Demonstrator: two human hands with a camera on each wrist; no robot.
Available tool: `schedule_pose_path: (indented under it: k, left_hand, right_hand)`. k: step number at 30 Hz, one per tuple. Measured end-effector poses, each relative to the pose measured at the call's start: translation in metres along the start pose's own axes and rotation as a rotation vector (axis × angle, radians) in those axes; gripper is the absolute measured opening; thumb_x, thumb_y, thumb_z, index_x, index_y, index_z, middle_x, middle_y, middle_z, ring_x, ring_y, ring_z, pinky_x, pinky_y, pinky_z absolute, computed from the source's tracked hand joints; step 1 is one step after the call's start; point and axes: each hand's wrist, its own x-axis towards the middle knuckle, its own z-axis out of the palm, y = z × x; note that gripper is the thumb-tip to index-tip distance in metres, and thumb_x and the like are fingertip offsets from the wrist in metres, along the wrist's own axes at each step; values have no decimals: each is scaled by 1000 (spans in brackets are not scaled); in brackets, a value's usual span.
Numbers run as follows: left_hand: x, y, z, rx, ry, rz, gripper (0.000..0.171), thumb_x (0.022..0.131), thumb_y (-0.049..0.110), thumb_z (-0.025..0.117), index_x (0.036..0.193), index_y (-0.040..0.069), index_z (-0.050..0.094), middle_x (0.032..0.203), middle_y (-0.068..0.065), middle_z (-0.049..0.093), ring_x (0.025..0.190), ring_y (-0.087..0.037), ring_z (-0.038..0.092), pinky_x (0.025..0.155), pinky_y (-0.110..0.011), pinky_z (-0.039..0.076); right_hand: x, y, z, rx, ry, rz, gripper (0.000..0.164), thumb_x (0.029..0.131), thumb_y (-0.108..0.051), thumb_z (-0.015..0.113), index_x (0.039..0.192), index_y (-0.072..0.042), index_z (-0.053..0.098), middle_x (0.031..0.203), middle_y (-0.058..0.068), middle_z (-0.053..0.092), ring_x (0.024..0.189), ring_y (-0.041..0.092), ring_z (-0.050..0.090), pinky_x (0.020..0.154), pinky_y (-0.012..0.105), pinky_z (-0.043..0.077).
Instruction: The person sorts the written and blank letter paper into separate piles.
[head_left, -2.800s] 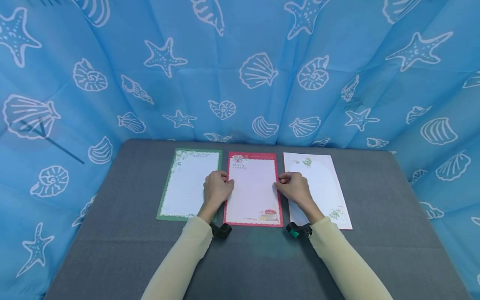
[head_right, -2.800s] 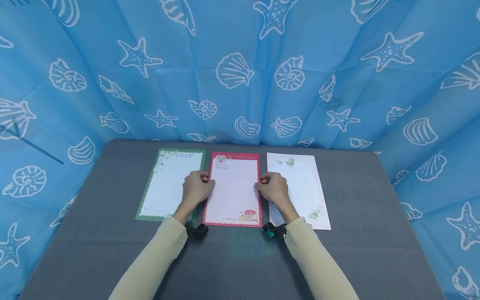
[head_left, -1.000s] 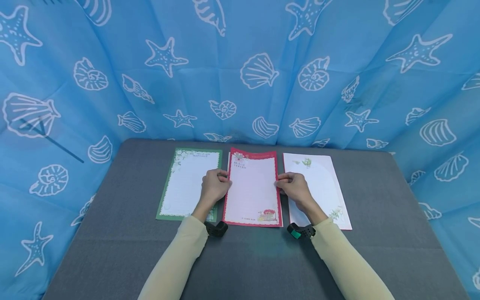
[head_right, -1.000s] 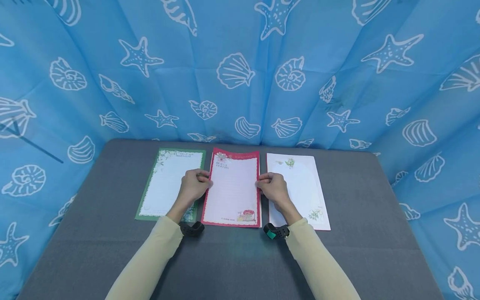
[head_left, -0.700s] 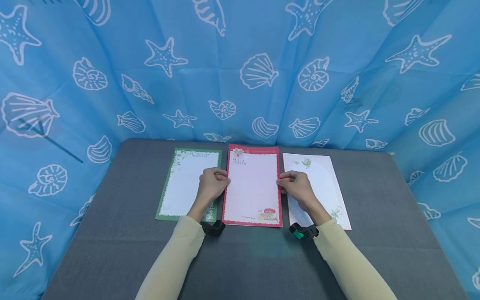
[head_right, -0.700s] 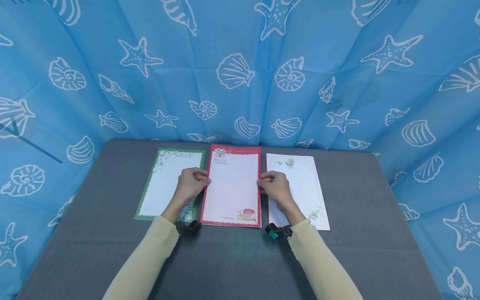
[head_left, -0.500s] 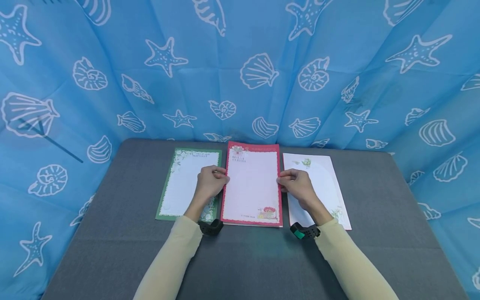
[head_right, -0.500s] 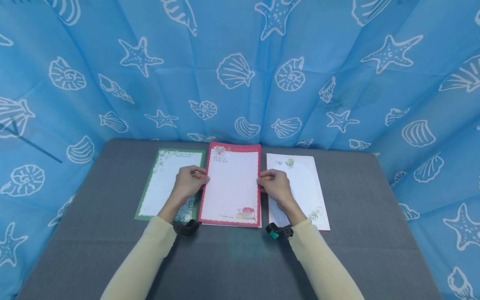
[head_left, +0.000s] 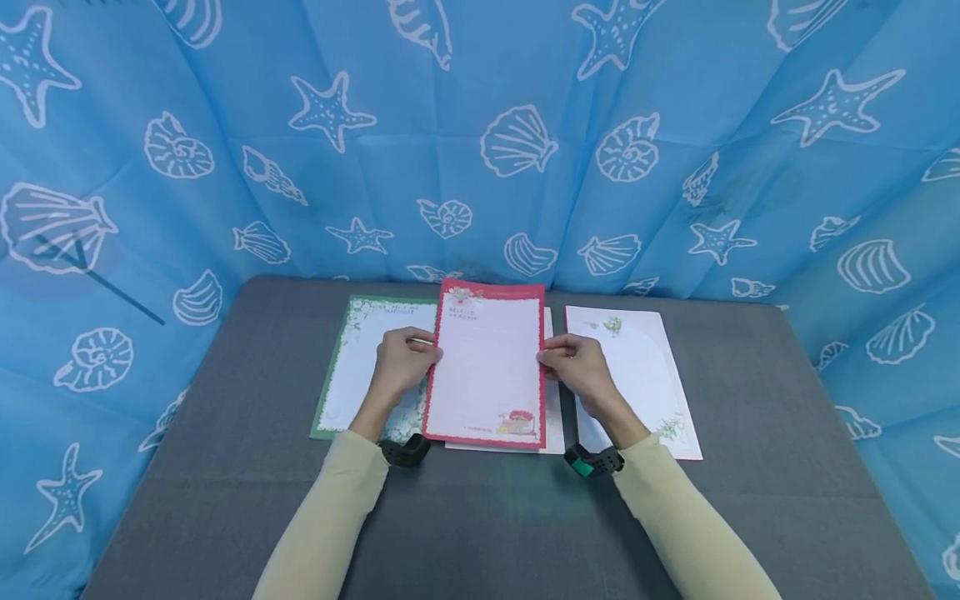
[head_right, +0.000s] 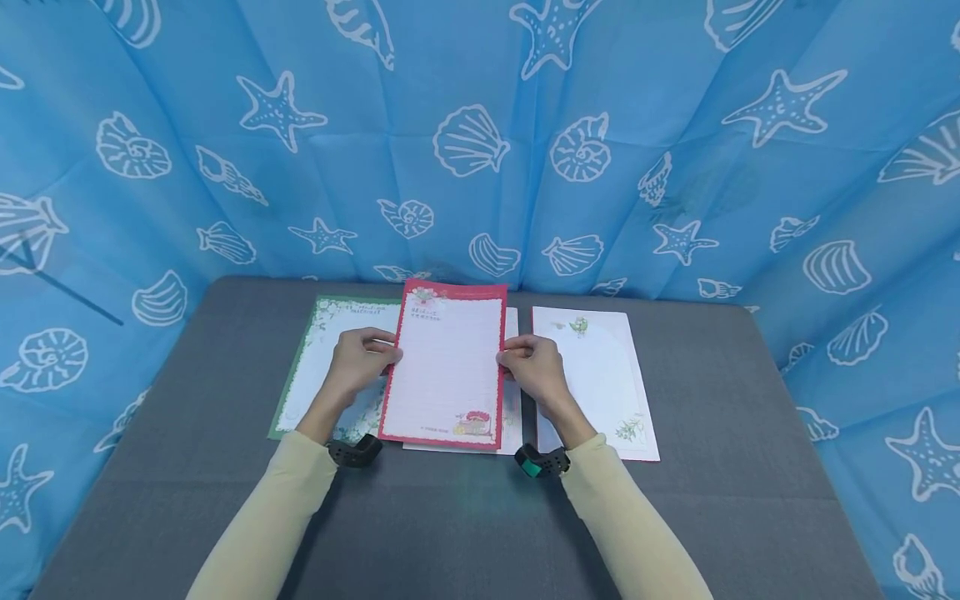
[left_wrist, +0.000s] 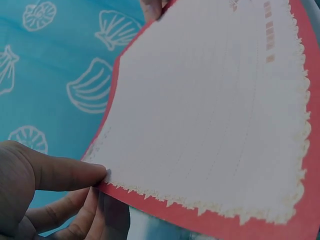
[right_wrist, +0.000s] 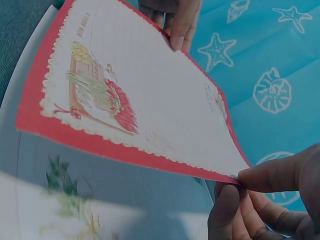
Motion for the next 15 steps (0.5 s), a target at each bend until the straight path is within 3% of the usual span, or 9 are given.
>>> schedule_pose_path:
  k: [15]
  left_hand:
    - [6, -17, -37, 31, 38, -76, 26, 94, 13, 69, 117, 2, 70, 103, -17, 69, 87, -26, 68, 74, -43, 57]
  right_hand:
    - [8, -14, 41, 47, -45, 8, 23, 96, -7, 67, 114, 7, 65, 96, 17, 68, 76, 17, 68, 76, 32, 60]
